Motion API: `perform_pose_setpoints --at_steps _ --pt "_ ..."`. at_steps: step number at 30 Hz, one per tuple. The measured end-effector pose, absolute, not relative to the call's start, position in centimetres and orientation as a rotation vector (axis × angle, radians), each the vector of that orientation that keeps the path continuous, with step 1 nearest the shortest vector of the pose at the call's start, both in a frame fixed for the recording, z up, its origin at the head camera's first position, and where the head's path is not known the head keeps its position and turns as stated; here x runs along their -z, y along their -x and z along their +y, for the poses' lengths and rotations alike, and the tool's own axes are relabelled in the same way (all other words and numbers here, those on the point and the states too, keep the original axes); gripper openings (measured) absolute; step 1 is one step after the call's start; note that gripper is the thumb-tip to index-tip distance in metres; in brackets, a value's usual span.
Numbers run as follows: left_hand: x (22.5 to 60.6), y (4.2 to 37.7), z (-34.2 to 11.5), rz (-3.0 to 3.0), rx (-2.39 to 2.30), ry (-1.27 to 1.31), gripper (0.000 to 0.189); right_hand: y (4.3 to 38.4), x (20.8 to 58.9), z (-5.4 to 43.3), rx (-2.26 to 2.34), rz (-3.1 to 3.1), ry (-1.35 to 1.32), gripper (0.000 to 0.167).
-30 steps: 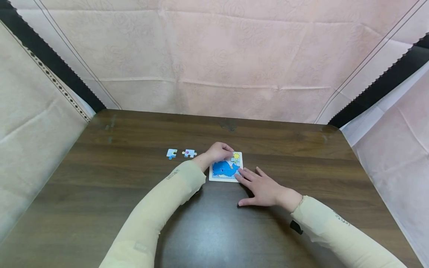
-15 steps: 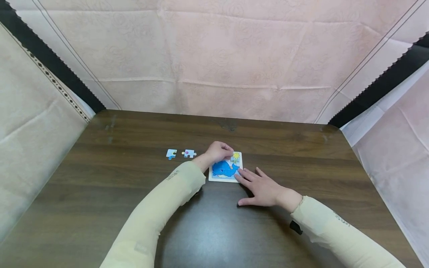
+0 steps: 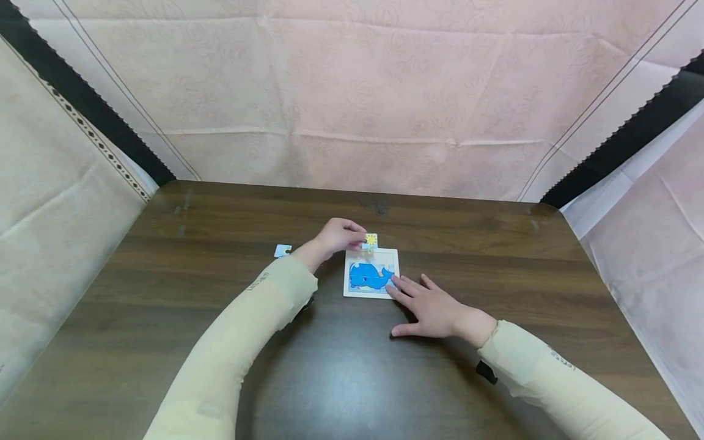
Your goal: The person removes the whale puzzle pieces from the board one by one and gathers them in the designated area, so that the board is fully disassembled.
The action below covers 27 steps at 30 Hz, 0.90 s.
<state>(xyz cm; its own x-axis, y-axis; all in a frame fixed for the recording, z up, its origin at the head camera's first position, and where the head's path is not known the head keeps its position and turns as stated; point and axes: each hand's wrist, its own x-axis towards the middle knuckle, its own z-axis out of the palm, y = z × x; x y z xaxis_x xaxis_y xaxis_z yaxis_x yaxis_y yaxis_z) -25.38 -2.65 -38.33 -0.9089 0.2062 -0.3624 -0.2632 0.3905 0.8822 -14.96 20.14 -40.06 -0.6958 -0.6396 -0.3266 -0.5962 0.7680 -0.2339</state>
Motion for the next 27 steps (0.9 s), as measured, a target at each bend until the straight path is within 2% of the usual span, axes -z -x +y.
perform_pose_setpoints --at_steps 27 --pt "39.0 25.4 -8.4 2.289 -1.434 0.15 0.027 13.9 40.3 19.8 0.193 2.601 1.001 0.086"
